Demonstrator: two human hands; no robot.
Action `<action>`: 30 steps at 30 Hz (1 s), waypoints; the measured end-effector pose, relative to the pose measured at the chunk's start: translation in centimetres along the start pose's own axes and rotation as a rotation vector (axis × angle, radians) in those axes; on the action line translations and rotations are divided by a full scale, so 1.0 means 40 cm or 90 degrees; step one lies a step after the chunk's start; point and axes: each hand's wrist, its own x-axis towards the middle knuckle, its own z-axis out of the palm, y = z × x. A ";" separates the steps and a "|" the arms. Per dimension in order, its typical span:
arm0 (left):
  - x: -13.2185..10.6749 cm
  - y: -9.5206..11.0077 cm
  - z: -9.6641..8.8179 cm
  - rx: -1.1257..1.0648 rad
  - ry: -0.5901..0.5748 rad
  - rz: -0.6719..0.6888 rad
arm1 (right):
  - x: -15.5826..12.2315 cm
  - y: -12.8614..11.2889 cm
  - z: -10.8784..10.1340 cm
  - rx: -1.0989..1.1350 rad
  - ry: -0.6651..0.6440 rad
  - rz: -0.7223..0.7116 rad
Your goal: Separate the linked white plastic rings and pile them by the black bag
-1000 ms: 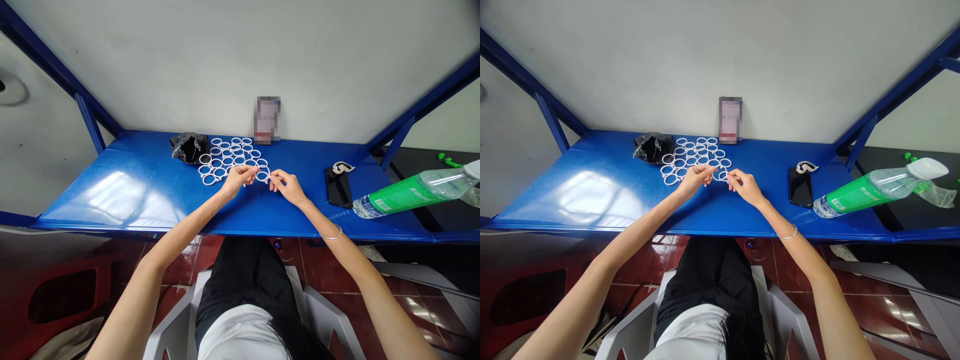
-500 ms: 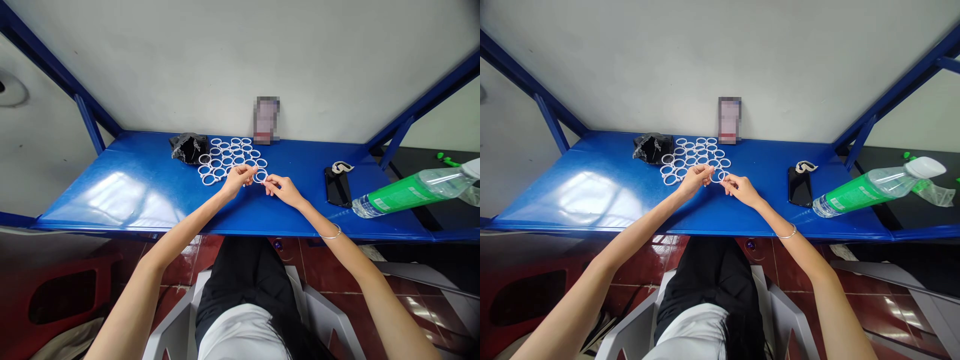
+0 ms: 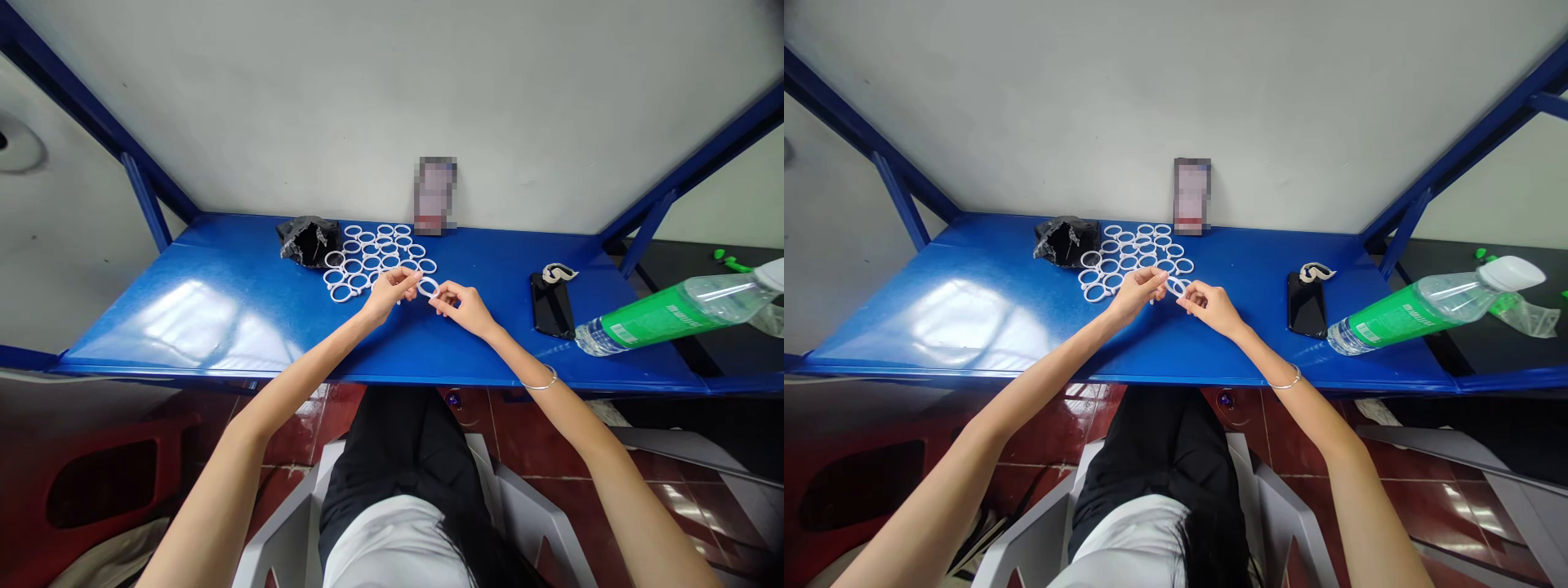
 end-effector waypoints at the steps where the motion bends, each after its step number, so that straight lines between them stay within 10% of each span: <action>1: 0.000 0.000 -0.001 0.002 -0.001 -0.001 | 0.000 0.000 0.000 -0.004 0.011 -0.004; 21: 0.000 -0.004 -0.001 0.099 -0.078 0.028 | -0.006 0.004 -0.010 -0.445 0.174 -0.256; 30: -0.003 -0.036 -0.005 0.394 -0.112 0.267 | -0.007 0.008 -0.009 -0.477 0.178 -0.285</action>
